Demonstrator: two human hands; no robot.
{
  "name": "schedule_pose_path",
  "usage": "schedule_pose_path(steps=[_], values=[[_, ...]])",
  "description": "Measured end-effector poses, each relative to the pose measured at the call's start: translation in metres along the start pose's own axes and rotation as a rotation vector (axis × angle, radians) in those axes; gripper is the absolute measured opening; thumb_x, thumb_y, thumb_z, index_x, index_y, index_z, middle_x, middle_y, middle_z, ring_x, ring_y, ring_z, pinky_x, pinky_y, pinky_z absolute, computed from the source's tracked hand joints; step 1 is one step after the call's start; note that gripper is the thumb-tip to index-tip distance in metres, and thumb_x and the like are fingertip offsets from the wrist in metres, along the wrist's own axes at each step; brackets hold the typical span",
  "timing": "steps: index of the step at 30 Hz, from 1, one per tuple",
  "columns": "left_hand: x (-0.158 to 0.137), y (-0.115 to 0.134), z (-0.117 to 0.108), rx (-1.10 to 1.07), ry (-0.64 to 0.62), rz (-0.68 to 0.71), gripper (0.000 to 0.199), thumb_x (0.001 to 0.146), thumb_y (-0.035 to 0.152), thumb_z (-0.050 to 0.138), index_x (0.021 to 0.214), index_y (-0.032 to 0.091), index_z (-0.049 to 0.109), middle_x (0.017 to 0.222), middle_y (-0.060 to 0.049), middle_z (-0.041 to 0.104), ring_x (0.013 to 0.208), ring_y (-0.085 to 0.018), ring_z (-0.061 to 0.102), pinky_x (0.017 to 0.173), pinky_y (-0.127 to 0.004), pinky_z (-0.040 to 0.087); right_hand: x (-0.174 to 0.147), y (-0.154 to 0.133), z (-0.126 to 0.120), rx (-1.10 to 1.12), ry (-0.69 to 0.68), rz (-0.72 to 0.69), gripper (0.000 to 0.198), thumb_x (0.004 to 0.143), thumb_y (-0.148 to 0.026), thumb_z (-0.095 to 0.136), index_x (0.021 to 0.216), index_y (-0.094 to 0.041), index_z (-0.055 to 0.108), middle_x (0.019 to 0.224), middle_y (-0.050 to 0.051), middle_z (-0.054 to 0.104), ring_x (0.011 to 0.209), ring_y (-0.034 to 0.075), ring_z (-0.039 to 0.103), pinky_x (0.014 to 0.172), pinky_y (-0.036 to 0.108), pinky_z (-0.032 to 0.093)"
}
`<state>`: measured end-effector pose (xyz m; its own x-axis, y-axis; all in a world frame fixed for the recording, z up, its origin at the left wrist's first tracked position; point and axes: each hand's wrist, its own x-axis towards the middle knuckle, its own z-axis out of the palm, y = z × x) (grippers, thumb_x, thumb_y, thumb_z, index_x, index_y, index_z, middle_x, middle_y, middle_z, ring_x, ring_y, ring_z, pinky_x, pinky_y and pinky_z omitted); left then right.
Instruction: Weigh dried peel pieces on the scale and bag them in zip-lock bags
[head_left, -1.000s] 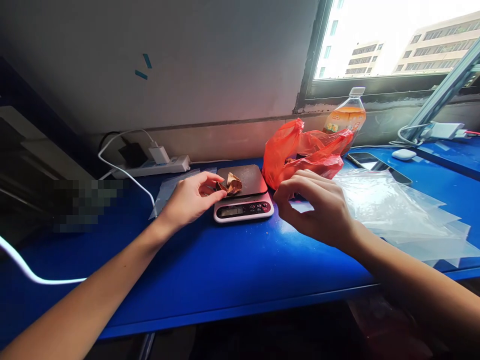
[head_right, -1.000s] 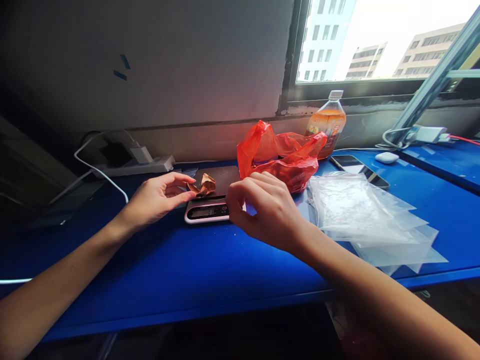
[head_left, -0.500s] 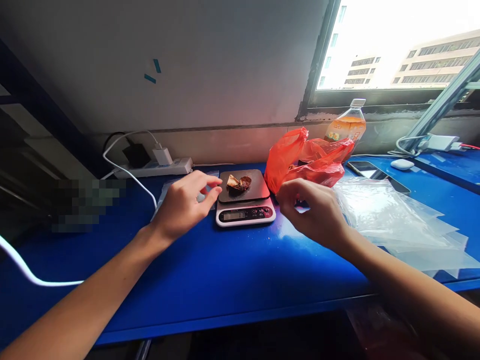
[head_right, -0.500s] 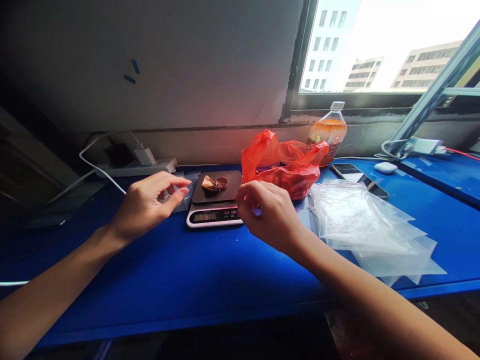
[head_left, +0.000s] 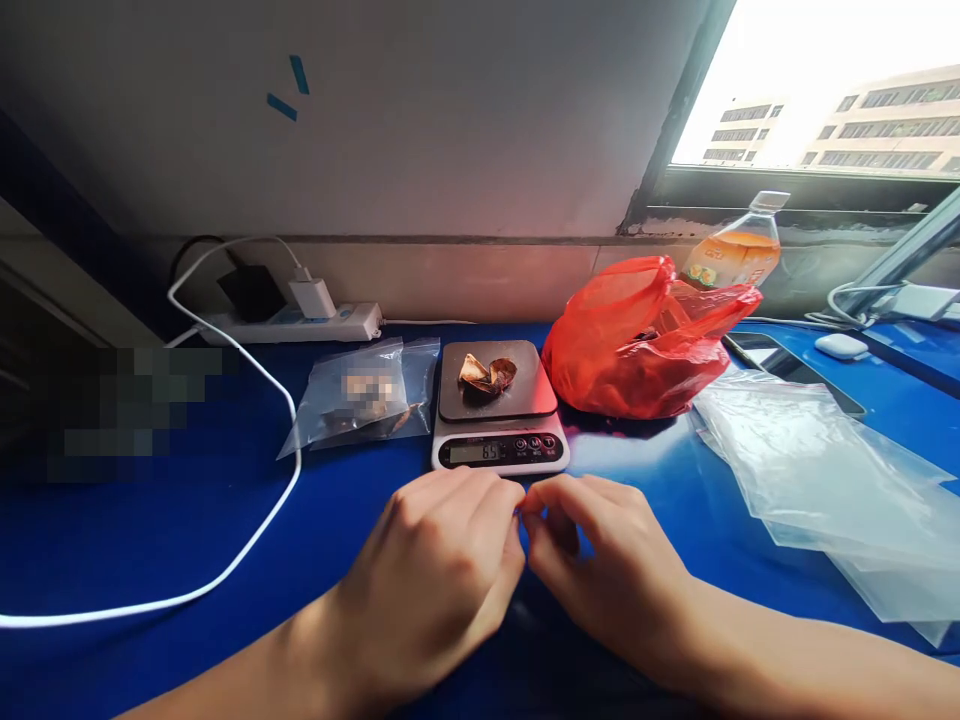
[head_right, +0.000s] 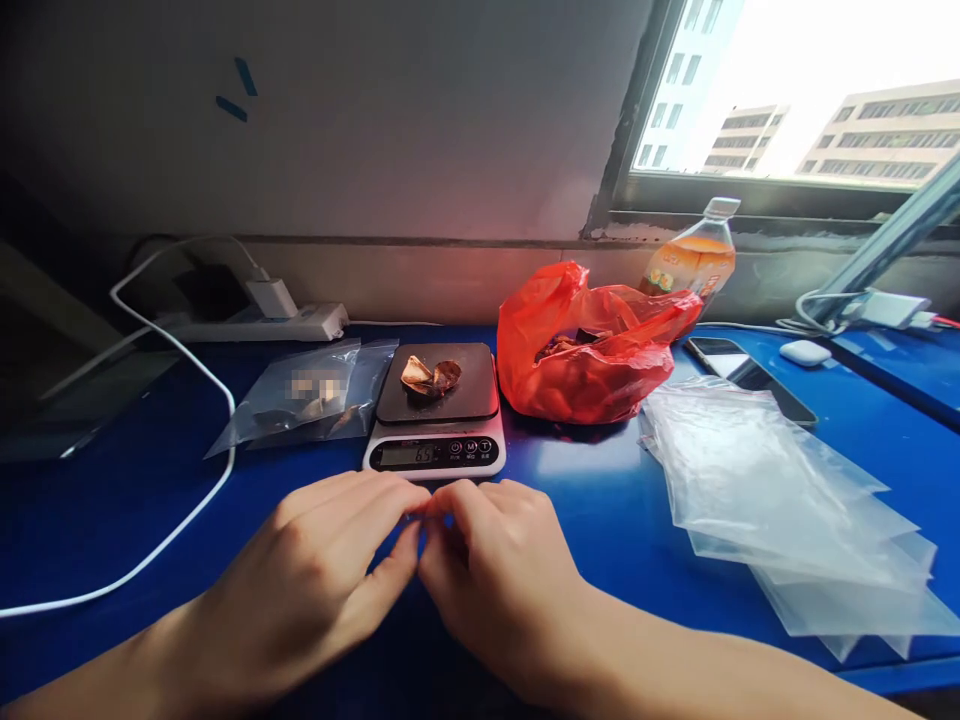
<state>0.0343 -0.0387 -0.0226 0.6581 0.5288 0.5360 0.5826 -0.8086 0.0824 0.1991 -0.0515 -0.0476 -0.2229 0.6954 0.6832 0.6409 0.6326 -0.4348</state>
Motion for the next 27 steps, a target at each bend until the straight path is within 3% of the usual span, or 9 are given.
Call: schedule_pose_path(steps=[9, 16, 23, 27], values=[[0.0, 0.006, -0.003, 0.039, -0.025, -0.04, 0.034, 0.088, 0.004, 0.034, 0.07, 0.02, 0.058, 0.067, -0.001, 0.068, 0.06, -0.016, 0.064, 0.061, -0.028, 0.053, -0.004, 0.005, -0.004, -0.107, -0.053, -0.072, 0.016, 0.077, -0.007, 0.048, 0.069, -0.019, 0.052, 0.052, -0.005, 0.056, 0.043, 0.009, 0.045, 0.049, 0.024, 0.033], [0.002, 0.006, 0.004, -0.005, 0.0, -0.107, 0.03, 0.089, 0.005, 0.038, 0.07, 0.02, 0.056, 0.062, 0.001, 0.064, 0.057, -0.014, 0.064, 0.062, -0.026, 0.054, -0.003, 0.011, -0.003, -0.142, -0.09, -0.153, 0.018, 0.077, -0.004, 0.046, 0.067, -0.019, 0.053, 0.049, -0.005, 0.051, 0.041, 0.01, 0.038, 0.047, 0.026, 0.025], [-0.002, 0.002, 0.013, 0.004, -0.043, -0.107, 0.029, 0.082, 0.002, 0.039, 0.065, 0.02, 0.053, 0.066, -0.001, 0.066, 0.061, -0.017, 0.066, 0.064, -0.029, 0.056, -0.006, 0.014, 0.0, -0.156, -0.168, -0.1, 0.024, 0.081, -0.007, 0.045, 0.063, -0.02, 0.054, 0.047, -0.004, 0.051, 0.039, 0.011, 0.041, 0.045, 0.026, 0.029], [0.002, -0.003, 0.01, -0.053, 0.035, -0.111, 0.033, 0.081, 0.0, 0.036, 0.067, 0.022, 0.056, 0.062, 0.0, 0.064, 0.061, -0.016, 0.066, 0.06, -0.027, 0.055, -0.004, 0.008, -0.007, -0.167, -0.066, -0.079, 0.03, 0.087, -0.009, 0.041, 0.063, -0.021, 0.054, 0.044, -0.003, 0.052, 0.038, 0.012, 0.043, 0.045, 0.028, 0.031]])
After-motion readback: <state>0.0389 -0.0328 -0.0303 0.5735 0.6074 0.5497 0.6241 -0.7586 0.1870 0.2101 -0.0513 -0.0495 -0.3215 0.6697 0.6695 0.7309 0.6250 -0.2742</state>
